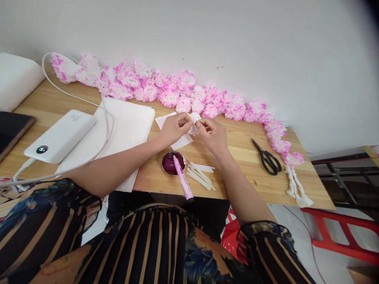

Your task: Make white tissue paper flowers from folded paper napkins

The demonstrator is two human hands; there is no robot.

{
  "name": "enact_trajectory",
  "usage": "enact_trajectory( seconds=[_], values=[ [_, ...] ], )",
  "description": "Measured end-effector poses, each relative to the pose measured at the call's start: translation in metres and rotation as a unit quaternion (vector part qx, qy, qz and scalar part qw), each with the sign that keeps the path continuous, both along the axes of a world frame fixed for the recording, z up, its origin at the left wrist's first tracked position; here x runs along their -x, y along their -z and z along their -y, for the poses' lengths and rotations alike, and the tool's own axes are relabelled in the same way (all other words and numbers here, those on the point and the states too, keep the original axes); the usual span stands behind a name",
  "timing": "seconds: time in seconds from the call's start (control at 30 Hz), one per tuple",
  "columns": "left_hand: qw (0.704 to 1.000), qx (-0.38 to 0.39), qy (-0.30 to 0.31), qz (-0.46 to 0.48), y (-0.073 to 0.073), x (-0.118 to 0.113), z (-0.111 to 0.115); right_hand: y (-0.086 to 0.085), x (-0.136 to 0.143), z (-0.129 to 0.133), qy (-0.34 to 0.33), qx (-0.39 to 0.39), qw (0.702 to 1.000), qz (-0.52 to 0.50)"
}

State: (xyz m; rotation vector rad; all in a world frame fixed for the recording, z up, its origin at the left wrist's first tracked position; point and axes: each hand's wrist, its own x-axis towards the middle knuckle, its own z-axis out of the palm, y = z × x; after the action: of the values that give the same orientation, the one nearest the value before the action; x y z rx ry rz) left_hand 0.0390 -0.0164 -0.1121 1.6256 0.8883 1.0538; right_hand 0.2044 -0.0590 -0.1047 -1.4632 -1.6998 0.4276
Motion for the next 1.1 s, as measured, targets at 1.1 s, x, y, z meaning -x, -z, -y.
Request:
enact_trajectory(
  seconds=[1.1],
  values=[
    [0.999, 0.013, -0.014, -0.030, -0.0012, 0.0025, -0.0006, 0.0003, 0.0020, 0.0004, -0.012, 0.019, 1.000, -0.022]
  ],
)
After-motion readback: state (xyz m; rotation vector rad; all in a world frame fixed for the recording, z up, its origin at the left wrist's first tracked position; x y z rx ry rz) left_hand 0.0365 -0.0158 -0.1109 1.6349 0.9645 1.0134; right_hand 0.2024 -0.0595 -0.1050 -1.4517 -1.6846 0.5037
